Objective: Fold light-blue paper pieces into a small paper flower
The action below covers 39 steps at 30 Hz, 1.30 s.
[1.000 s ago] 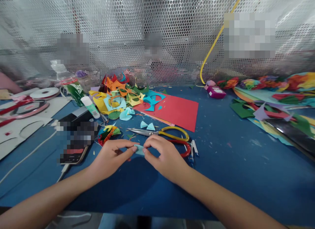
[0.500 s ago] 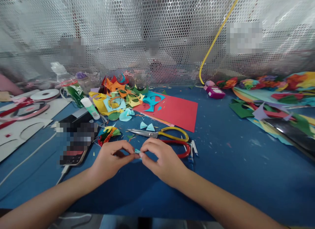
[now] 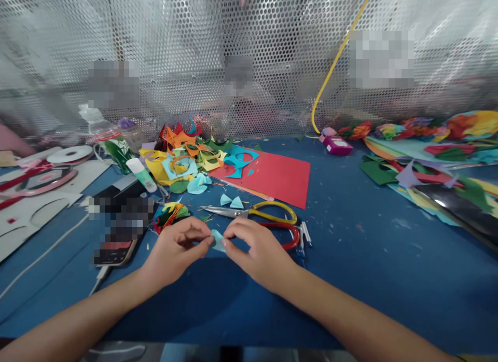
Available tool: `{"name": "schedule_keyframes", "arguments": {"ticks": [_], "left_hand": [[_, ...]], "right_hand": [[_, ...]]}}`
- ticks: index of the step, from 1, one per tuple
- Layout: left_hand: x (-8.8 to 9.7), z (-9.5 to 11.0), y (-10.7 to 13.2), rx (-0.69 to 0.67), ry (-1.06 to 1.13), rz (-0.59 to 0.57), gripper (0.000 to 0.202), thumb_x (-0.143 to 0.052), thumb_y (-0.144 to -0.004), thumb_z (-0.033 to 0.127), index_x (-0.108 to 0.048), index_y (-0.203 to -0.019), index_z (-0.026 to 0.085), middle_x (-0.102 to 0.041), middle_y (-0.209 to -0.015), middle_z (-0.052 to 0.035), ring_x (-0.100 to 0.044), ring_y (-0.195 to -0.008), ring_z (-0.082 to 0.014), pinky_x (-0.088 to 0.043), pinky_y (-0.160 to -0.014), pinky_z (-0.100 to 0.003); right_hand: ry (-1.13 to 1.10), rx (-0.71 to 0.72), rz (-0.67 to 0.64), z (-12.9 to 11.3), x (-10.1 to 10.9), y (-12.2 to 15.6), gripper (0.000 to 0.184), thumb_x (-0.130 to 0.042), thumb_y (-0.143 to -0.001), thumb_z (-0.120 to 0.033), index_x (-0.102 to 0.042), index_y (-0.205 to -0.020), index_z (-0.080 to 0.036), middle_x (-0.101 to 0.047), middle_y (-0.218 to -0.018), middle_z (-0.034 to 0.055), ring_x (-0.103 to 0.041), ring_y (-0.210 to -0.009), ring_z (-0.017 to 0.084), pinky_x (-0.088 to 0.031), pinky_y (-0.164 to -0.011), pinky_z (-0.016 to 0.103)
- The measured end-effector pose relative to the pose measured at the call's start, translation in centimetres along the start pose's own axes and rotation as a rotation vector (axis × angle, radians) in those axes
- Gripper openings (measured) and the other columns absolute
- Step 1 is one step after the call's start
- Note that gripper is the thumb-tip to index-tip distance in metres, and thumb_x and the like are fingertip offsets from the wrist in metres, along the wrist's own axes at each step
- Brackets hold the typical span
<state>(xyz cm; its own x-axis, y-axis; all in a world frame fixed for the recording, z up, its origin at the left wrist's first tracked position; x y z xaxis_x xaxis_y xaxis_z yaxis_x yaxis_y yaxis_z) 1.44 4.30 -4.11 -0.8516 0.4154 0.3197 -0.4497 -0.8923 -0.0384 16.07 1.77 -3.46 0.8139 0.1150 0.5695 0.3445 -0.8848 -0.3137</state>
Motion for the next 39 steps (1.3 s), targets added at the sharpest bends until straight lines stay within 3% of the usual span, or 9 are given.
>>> {"name": "schedule_keyframes", "arguments": {"ticks": [6, 13, 16, 20, 26, 32, 39], "left_hand": [[0.2, 0.0, -0.1, -0.092, -0.124, 0.013, 0.006, -0.060, -0.074, 0.016, -0.064, -0.070, 0.018, -0.068, -0.071, -0.0008, -0.063, -0.068, -0.0127, -0.046, -0.060, -0.020], [0.0, 0.0, -0.1, -0.062, -0.206, -0.005, 0.019, -0.068, -0.068, 0.020, -0.051, -0.061, 0.016, -0.062, -0.067, 0.0023, -0.053, -0.060, -0.0087, -0.039, -0.051, -0.017], [-0.2, 0.0, -0.2, -0.035, -0.154, -0.030, 0.019, -0.069, -0.067, 0.020, -0.050, -0.065, 0.017, -0.060, -0.066, 0.0029, -0.052, -0.059, -0.0082, -0.039, -0.051, -0.017], [-0.2, 0.1, -0.3, -0.028, -0.040, -0.014, 0.017, -0.066, -0.070, 0.020, -0.052, -0.079, 0.019, -0.060, -0.072, 0.0029, -0.057, -0.066, -0.0090, -0.042, -0.053, -0.016], [0.2, 0.2, -0.2, -0.042, -0.083, 0.053, 0.022, -0.063, -0.074, 0.020, -0.056, -0.094, 0.021, -0.068, -0.086, -0.0008, -0.063, -0.074, -0.0124, -0.046, -0.057, -0.018], [-0.3, 0.0, -0.1, -0.048, -0.101, 0.008, 0.013, -0.065, -0.069, 0.014, -0.058, -0.080, 0.018, -0.062, -0.069, 0.0024, -0.059, -0.064, -0.0103, -0.048, -0.059, -0.019], [-0.8, 0.1, 0.0, -0.128, -0.241, -0.075, 0.010, -0.062, -0.069, 0.013, -0.053, -0.070, 0.017, -0.056, -0.068, 0.0028, -0.053, -0.063, -0.0099, -0.046, -0.061, -0.021]], "right_hand": [[0.018, 0.021, -0.005, -0.2, -0.1, 0.0, 0.011, -0.048, -0.085, -0.017, -0.053, -0.076, -0.019, -0.055, -0.081, 0.0018, -0.053, -0.075, 0.014, -0.043, -0.069, 0.027], [0.052, 0.073, -0.048, -0.6, -0.6, 0.2, 0.013, -0.046, -0.088, -0.019, -0.056, -0.080, -0.019, -0.057, -0.084, 0.0032, -0.054, -0.079, 0.015, -0.044, -0.072, 0.028], [0.066, 0.102, -0.052, -0.7, -0.7, 0.1, 0.014, -0.046, -0.088, -0.020, -0.056, -0.079, -0.020, -0.058, -0.083, 0.0026, -0.054, -0.080, 0.015, -0.044, -0.074, 0.029], [0.115, 0.084, 0.060, -0.6, -0.3, 0.1, 0.004, -0.053, -0.082, -0.017, -0.053, -0.079, -0.020, -0.057, -0.084, 0.0023, -0.053, -0.083, 0.017, -0.042, -0.079, 0.033], [0.168, 0.095, 0.131, -0.7, 0.0, 0.0, 0.010, -0.051, -0.077, -0.010, -0.051, -0.076, -0.020, -0.056, -0.082, 0.0029, -0.052, -0.082, 0.018, -0.042, -0.077, 0.034], [0.149, 0.098, 0.120, -1.0, -0.2, 0.0, 0.009, -0.055, -0.077, -0.012, -0.055, -0.073, -0.020, -0.058, -0.081, 0.0027, -0.053, -0.081, 0.018, -0.040, -0.078, 0.035], [0.138, 0.141, 0.021, -0.9, -1.1, 0.2, 0.008, -0.054, -0.082, -0.015, -0.056, -0.076, -0.021, -0.058, -0.085, 0.0016, -0.053, -0.085, 0.017, -0.036, -0.087, 0.040]]}}
Point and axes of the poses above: each hand's wrist, its own y-axis away from the middle knuckle, its own x-axis out of the back of the hand, z = x × y, the point moved 5 cm from there along -y, towards the middle knuckle
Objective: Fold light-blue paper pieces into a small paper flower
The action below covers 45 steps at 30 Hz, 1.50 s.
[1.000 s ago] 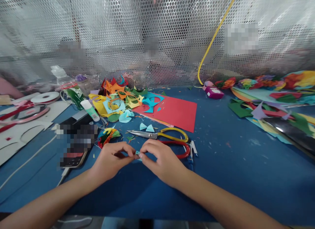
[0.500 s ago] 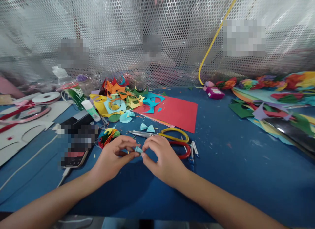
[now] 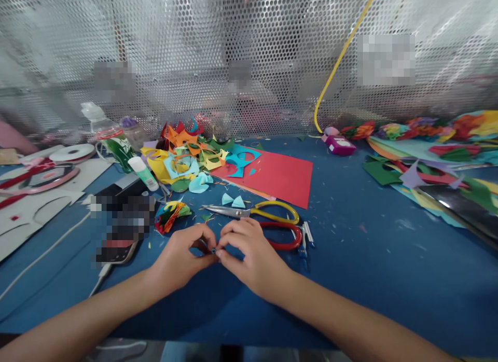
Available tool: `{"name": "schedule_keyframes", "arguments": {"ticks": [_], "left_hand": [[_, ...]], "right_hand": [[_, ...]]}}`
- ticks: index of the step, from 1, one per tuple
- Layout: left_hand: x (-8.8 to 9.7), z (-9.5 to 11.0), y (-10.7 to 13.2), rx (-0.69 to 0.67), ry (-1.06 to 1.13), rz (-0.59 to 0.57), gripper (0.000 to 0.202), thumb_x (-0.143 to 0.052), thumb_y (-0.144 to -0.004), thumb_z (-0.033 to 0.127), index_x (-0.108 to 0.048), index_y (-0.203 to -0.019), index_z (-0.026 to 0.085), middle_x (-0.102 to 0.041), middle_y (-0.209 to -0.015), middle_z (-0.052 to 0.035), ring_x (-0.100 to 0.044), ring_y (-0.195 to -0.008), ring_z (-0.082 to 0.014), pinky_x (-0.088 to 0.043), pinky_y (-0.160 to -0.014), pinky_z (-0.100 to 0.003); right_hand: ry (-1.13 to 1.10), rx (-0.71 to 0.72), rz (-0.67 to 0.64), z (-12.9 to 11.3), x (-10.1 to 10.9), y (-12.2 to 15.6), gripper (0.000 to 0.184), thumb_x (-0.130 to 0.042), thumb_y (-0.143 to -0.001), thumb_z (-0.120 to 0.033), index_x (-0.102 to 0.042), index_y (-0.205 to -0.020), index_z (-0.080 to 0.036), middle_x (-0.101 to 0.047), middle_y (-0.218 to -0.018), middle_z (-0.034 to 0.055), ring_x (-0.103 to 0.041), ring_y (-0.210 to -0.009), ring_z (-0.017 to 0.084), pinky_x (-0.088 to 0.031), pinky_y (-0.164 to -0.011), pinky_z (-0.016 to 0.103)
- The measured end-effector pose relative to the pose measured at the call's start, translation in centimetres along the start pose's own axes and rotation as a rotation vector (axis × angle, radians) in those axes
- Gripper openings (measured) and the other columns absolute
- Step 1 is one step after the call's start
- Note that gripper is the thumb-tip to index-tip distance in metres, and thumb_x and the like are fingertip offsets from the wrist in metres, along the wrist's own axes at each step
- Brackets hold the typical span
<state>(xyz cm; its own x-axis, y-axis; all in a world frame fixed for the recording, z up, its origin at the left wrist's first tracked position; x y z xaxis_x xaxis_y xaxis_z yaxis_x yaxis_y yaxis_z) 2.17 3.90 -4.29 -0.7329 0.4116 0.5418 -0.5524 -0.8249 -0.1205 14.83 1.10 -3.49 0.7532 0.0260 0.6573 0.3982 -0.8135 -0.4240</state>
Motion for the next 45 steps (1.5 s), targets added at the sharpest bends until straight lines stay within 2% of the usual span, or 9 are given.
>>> {"name": "schedule_keyframes", "arguments": {"ticks": [5, 10, 17, 25, 35, 39, 41, 43, 45], "left_hand": [[0.1, -0.2, -0.1, 0.003, 0.041, 0.023, 0.012, -0.064, -0.069, 0.014, -0.052, -0.071, 0.017, -0.055, -0.069, 0.0029, -0.053, -0.064, -0.0101, -0.046, -0.062, -0.022], [1.1, -0.1, -0.4, -0.003, 0.251, 0.142, 0.019, -0.069, -0.068, 0.016, -0.051, -0.075, 0.017, -0.057, -0.074, 0.0014, -0.057, -0.070, -0.0106, -0.048, -0.068, -0.022], [1.6, 0.5, -0.4, -0.079, 0.323, 0.164, 0.018, -0.066, -0.070, 0.014, -0.050, -0.076, 0.017, -0.061, -0.079, -0.0018, -0.061, -0.076, -0.0127, -0.050, -0.070, -0.024], [1.7, 0.4, -0.7, -0.105, 0.171, 0.165, 0.010, -0.060, -0.076, 0.014, -0.056, -0.084, 0.017, -0.065, -0.086, -0.0025, -0.062, -0.079, -0.0124, -0.050, -0.073, -0.023], [4.8, -2.5, -2.6, 0.036, -0.201, 0.289, 0.010, -0.054, -0.078, 0.021, -0.058, -0.086, 0.017, -0.063, -0.076, -0.0026, -0.061, -0.067, -0.0148, -0.048, -0.058, -0.024], [4.3, -2.4, -4.2, 0.046, -0.285, 0.254, 0.014, -0.056, -0.077, 0.018, -0.059, -0.091, 0.017, -0.065, -0.085, -0.0046, -0.063, -0.074, -0.0162, -0.050, -0.066, -0.027], [4.6, -2.5, -5.4, 0.043, -0.321, 0.211, 0.034, -0.061, -0.074, 0.016, -0.054, -0.106, 0.018, -0.064, -0.098, -0.0034, -0.063, -0.079, -0.0138, -0.051, -0.070, -0.023], [5.8, -2.9, -6.6, 0.066, -0.397, 0.208, 0.037, -0.057, -0.077, 0.014, -0.050, -0.114, 0.019, -0.061, -0.108, -0.0038, -0.062, -0.088, -0.0132, -0.049, -0.080, -0.025], [7.7, -3.7, -7.7, 0.132, -0.501, 0.248, 0.029, -0.052, -0.084, 0.018, -0.051, -0.112, 0.015, -0.058, -0.111, -0.0072, -0.057, -0.100, -0.0181, -0.045, -0.089, -0.035]], "right_hand": [[-0.070, -0.052, -0.053, 0.6, -0.1, 0.2, 0.002, -0.054, -0.083, -0.020, -0.055, -0.082, -0.021, -0.056, -0.095, 0.0036, -0.052, -0.094, 0.018, -0.040, -0.087, 0.037], [-0.179, -0.095, 0.012, 1.1, 0.5, 0.3, 0.041, -0.061, -0.075, -0.021, -0.044, -0.113, -0.022, -0.050, -0.117, 0.0086, -0.046, -0.112, 0.022, -0.039, -0.095, 0.039], [-0.230, -0.100, 0.066, 1.4, 1.0, 0.0, 0.017, -0.054, -0.081, -0.020, -0.054, -0.098, -0.020, -0.061, -0.095, 0.0058, -0.059, -0.089, 0.018, -0.050, -0.078, 0.032], [-0.177, -0.077, 0.113, 1.6, 1.0, -0.1, 0.013, -0.054, -0.081, -0.018, -0.055, -0.094, -0.020, -0.062, -0.092, 0.0045, -0.060, -0.085, 0.017, -0.049, -0.076, 0.030], [-0.021, -0.182, 0.305, 4.4, 3.0, -0.2, 0.013, -0.050, -0.084, -0.026, -0.053, -0.095, -0.019, -0.062, -0.092, 0.0064, -0.060, -0.081, 0.018, -0.049, -0.077, 0.034], [-0.010, -0.184, 0.313, 5.1, 3.1, -0.5, 0.015, -0.049, -0.084, -0.029, -0.055, -0.092, -0.018, -0.063, -0.088, 0.0066, -0.061, -0.078, 0.019, -0.049, -0.073, 0.034], [-0.013, -0.187, 0.322, 5.4, 2.9, -0.5, 0.016, -0.049, -0.084, -0.030, -0.055, -0.091, -0.018, -0.064, -0.087, 0.0064, -0.061, -0.076, 0.018, -0.049, -0.071, 0.033], [-0.019, -0.190, 0.331, 5.6, 2.8, -0.5, 0.016, -0.048, -0.084, -0.030, -0.056, -0.091, -0.018, -0.064, -0.086, 0.0060, -0.061, -0.074, 0.018, -0.049, -0.070, 0.032], [-0.027, -0.189, 0.337, 5.8, 2.7, -0.5, 0.016, -0.047, -0.084, -0.029, -0.056, -0.091, -0.018, -0.064, -0.086, 0.0057, -0.061, -0.074, 0.018, -0.049, -0.069, 0.031]]}}
Point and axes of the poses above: each hand's wrist, its own y-axis away from the middle knuckle, its own x-axis out of the back of the hand, z = x × y, the point moved 5 cm from there along -y, towards the middle knuckle
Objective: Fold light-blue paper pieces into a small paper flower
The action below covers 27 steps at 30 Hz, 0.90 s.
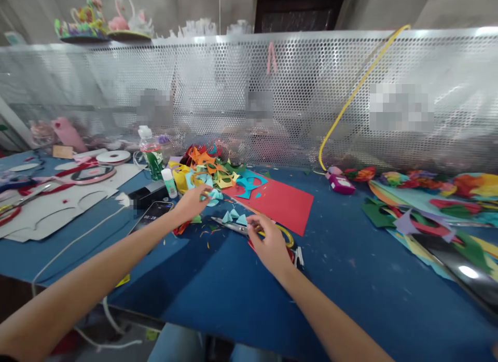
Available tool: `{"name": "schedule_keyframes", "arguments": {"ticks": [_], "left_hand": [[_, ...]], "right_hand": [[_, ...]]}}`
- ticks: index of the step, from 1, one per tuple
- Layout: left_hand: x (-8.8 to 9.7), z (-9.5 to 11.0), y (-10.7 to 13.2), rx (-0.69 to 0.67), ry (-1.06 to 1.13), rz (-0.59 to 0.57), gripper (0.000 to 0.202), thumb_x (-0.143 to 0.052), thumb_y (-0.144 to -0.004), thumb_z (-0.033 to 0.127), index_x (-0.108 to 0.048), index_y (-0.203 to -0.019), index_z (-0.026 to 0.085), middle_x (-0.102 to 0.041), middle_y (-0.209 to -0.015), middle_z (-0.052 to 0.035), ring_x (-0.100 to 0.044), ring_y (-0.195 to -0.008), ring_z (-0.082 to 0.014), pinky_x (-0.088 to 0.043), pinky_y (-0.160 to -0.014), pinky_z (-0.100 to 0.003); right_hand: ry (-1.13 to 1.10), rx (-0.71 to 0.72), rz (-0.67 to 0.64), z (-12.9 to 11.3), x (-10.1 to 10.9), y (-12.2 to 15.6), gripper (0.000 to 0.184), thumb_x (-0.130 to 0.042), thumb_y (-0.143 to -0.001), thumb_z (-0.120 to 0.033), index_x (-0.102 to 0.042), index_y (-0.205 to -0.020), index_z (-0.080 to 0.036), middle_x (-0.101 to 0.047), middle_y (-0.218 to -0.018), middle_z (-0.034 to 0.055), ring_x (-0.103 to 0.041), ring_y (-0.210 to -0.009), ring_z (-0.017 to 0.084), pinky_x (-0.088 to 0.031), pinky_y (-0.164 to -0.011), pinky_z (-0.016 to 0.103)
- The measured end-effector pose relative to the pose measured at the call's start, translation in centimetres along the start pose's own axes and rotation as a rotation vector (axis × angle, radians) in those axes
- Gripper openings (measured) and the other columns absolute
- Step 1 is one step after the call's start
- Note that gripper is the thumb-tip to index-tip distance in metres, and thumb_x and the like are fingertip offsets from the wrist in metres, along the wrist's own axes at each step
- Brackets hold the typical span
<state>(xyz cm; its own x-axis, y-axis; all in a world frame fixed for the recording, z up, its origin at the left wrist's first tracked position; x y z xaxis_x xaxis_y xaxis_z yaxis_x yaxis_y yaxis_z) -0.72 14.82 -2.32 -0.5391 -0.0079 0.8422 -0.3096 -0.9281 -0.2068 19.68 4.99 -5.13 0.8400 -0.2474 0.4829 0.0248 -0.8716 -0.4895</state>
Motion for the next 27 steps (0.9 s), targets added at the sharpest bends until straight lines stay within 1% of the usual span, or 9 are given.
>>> {"name": "schedule_keyframes", "arguments": {"ticks": [2, 5, 9, 13, 16, 18, 22, 24, 27], "left_hand": [[0.6, -1.4, -1.3, 0.062, -0.107, -0.008, 0.030, -0.051, -0.086, 0.029, -0.051, -0.113, 0.015, -0.053, -0.116, -0.0093, -0.053, -0.103, -0.0217, -0.045, -0.087, -0.043], [-0.1, -2.5, -2.4, 0.094, -0.212, -0.129, 0.030, -0.051, -0.086, 0.031, -0.051, -0.112, 0.014, -0.054, -0.112, -0.0086, -0.056, -0.097, -0.0202, -0.048, -0.081, -0.041], [-1.6, -2.3, -2.9, 0.053, -0.244, -0.241, 0.030, -0.051, -0.087, 0.030, -0.051, -0.112, 0.015, -0.054, -0.112, -0.0085, -0.056, -0.096, -0.0197, -0.049, -0.081, -0.040], [-0.9, -1.7, -2.8, 0.009, -0.145, -0.242, 0.029, -0.050, -0.087, 0.030, -0.052, -0.112, 0.015, -0.054, -0.113, -0.0086, -0.056, -0.096, -0.0196, -0.048, -0.081, -0.040], [0.2, -0.6, -1.8, -0.025, 0.016, -0.219, 0.028, -0.050, -0.087, 0.031, -0.052, -0.110, 0.014, -0.055, -0.109, -0.0081, -0.057, -0.093, -0.0190, -0.049, -0.079, -0.039], [0.6, 0.6, -0.3, -0.052, 0.157, -0.224, 0.026, -0.050, -0.087, 0.032, -0.055, -0.104, 0.012, -0.058, -0.101, -0.0065, -0.058, -0.086, -0.0170, -0.050, -0.074, -0.035], [-0.3, 3.0, 3.4, -0.092, 0.436, -0.289, 0.022, -0.045, -0.085, 0.027, -0.061, -0.084, 0.013, -0.060, -0.075, -0.0012, -0.056, -0.067, -0.0109, -0.047, -0.064, -0.023], [-1.1, 3.6, 4.6, -0.082, 0.538, -0.322, 0.016, -0.050, -0.079, 0.023, -0.062, -0.077, 0.012, -0.057, -0.063, 0.0011, -0.053, -0.058, -0.0091, -0.043, -0.056, -0.021], [-1.6, 3.6, 5.3, -0.058, 0.662, -0.329, 0.014, -0.053, -0.075, 0.022, -0.063, -0.079, 0.013, -0.056, -0.061, 0.0017, -0.051, -0.055, -0.0083, -0.042, -0.056, -0.020]], "right_hand": [[-0.011, 0.008, 0.002, 0.2, -0.1, 0.0, 0.016, -0.047, -0.084, -0.029, -0.056, -0.091, -0.018, -0.063, -0.087, 0.0056, -0.060, -0.074, 0.017, -0.049, -0.070, 0.031], [-0.028, 0.028, 0.000, 0.2, -0.3, -0.2, 0.015, -0.047, -0.084, -0.029, -0.055, -0.091, -0.018, -0.062, -0.089, 0.0058, -0.059, -0.075, 0.017, -0.049, -0.071, 0.032], [-0.041, 0.055, -0.018, -0.5, -0.5, -0.5, 0.013, -0.046, -0.084, -0.027, -0.055, -0.089, -0.018, -0.061, -0.089, 0.0059, -0.058, -0.078, 0.019, -0.047, -0.074, 0.034], [-0.064, 0.073, -0.091, -1.8, -0.6, -1.0, 0.012, -0.046, -0.083, -0.025, -0.055, -0.089, -0.020, -0.060, -0.089, 0.0051, -0.057, -0.078, 0.018, -0.047, -0.072, 0.034], [-0.094, 0.061, -0.149, -2.7, -0.6, -1.6, 0.014, -0.049, -0.082, -0.026, -0.057, -0.093, -0.021, -0.060, -0.093, 0.0053, -0.057, -0.080, 0.018, -0.048, -0.070, 0.033], [-0.131, 0.040, -0.174, -3.1, -0.8, -2.1, 0.021, -0.051, -0.081, -0.027, -0.056, -0.101, -0.021, -0.060, -0.099, 0.0066, -0.058, -0.084, 0.019, -0.048, -0.072, 0.034], [-0.255, -0.003, -0.248, -3.2, -2.1, -2.7, 0.042, -0.058, -0.077, -0.031, -0.050, -0.118, -0.024, -0.058, -0.111, 0.0071, -0.059, -0.089, 0.019, -0.050, -0.072, 0.033], [-0.309, -0.026, -0.273, -3.0, -3.0, -2.7, 0.036, -0.060, -0.076, -0.034, -0.056, -0.110, -0.022, -0.060, -0.109, 0.0065, -0.059, -0.090, 0.019, -0.050, -0.074, 0.033], [-0.356, -0.082, -0.264, -2.4, -3.8, -2.5, 0.023, -0.058, -0.077, -0.038, -0.062, -0.090, -0.019, -0.063, -0.097, 0.0057, -0.059, -0.087, 0.019, -0.048, -0.076, 0.031]]}}
Point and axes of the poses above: each hand's wrist, its own y-axis away from the middle knuckle, its own x-axis out of the back of the hand, z = x × y, the point moved 5 cm from there along -y, towards the middle knuckle
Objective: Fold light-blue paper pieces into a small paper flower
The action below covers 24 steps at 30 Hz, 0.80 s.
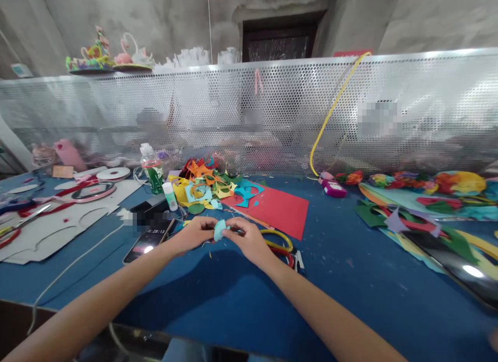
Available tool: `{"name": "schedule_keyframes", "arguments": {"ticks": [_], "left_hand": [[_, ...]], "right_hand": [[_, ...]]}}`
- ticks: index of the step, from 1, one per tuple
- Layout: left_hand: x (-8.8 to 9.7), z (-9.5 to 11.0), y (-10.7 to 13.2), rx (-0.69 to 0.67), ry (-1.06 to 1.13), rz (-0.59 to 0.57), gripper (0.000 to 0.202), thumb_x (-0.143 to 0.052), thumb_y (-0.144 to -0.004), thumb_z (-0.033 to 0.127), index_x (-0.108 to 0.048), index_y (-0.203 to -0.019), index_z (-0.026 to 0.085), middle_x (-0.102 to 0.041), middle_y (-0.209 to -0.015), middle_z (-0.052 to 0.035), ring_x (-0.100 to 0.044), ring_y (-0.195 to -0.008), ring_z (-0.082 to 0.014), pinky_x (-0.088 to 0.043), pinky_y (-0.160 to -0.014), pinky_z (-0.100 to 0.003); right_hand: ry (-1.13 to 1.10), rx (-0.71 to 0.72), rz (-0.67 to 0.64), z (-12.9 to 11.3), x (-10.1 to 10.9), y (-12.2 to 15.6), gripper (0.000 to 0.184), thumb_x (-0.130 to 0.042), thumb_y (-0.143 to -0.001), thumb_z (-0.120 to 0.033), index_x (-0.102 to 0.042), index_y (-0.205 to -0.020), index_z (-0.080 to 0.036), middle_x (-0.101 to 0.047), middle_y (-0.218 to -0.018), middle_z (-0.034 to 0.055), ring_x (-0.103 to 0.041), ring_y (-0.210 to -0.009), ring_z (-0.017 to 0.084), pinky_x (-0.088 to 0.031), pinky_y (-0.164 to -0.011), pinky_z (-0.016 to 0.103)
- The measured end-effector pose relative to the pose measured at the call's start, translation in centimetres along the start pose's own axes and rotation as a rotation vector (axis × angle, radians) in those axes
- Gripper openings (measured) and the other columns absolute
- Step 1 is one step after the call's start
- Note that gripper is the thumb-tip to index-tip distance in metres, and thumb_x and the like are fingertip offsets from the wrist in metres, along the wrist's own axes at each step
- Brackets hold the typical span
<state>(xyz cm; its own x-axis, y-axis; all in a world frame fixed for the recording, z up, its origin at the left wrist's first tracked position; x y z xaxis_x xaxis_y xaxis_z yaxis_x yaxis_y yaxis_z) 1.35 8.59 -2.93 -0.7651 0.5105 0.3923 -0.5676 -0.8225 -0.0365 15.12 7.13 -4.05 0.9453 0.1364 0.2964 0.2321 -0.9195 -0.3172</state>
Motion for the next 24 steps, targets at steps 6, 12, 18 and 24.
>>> {"name": "schedule_keyframes", "arguments": {"ticks": [6, 12, 18, 24], "left_hand": [[0.3, 0.0, 0.1, -0.026, 0.140, 0.023, 0.027, -0.059, -0.075, 0.031, -0.060, -0.096, 0.013, -0.063, -0.080, -0.0039, -0.057, -0.069, -0.0113, -0.047, -0.067, -0.025], [-1.1, 0.0, 1.2, -0.079, 0.110, 0.090, 0.023, -0.064, -0.071, 0.022, -0.062, -0.091, 0.014, -0.061, -0.072, -0.0013, -0.054, -0.065, -0.0106, -0.044, -0.062, -0.023], [-1.3, 0.6, 2.0, -0.116, 0.080, 0.117, 0.020, -0.056, -0.080, 0.033, -0.062, -0.084, 0.014, -0.061, -0.077, -0.0027, -0.054, -0.069, -0.0115, -0.042, -0.062, -0.022], [-2.6, -1.0, 1.6, 0.150, 0.313, -0.159, 0.020, -0.066, -0.071, 0.027, -0.062, -0.084, 0.013, -0.060, -0.071, 0.0000, -0.053, -0.062, -0.0091, -0.042, -0.060, -0.022]], "right_hand": [[-0.074, -0.102, 0.019, 0.6, 0.1, 0.9, 0.021, -0.058, -0.077, -0.037, -0.058, -0.083, -0.018, -0.061, -0.076, 0.0012, -0.058, -0.069, 0.014, -0.047, -0.064, 0.026], [-0.074, -0.159, 0.026, 0.7, 0.1, 2.2, 0.019, -0.062, -0.073, -0.037, -0.057, -0.075, -0.018, -0.056, -0.067, -0.0013, -0.054, -0.061, 0.013, -0.045, -0.057, 0.024], [-0.116, -0.199, -0.090, 0.9, -0.1, 2.8, 0.014, -0.057, -0.076, -0.032, -0.058, -0.080, -0.019, -0.054, -0.060, -0.0024, -0.053, -0.048, 0.011, -0.045, -0.045, 0.023], [-0.103, -0.211, -0.274, 0.9, 0.0, 3.2, 0.008, -0.061, -0.067, -0.017, -0.064, -0.075, -0.019, -0.062, -0.069, -0.0003, -0.059, -0.058, 0.012, -0.049, -0.055, 0.024]]}}
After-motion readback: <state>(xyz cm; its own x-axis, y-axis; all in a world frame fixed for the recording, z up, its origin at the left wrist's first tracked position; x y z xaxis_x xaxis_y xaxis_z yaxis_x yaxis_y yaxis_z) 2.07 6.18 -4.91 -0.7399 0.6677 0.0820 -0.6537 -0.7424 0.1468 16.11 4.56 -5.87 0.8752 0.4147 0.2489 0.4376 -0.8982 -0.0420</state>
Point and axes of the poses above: each hand's wrist, its own y-axis away from the middle knuckle, its own x-axis out of the back of the hand, z = x × y, the point moved 5 cm from there along -y, towards the middle knuckle
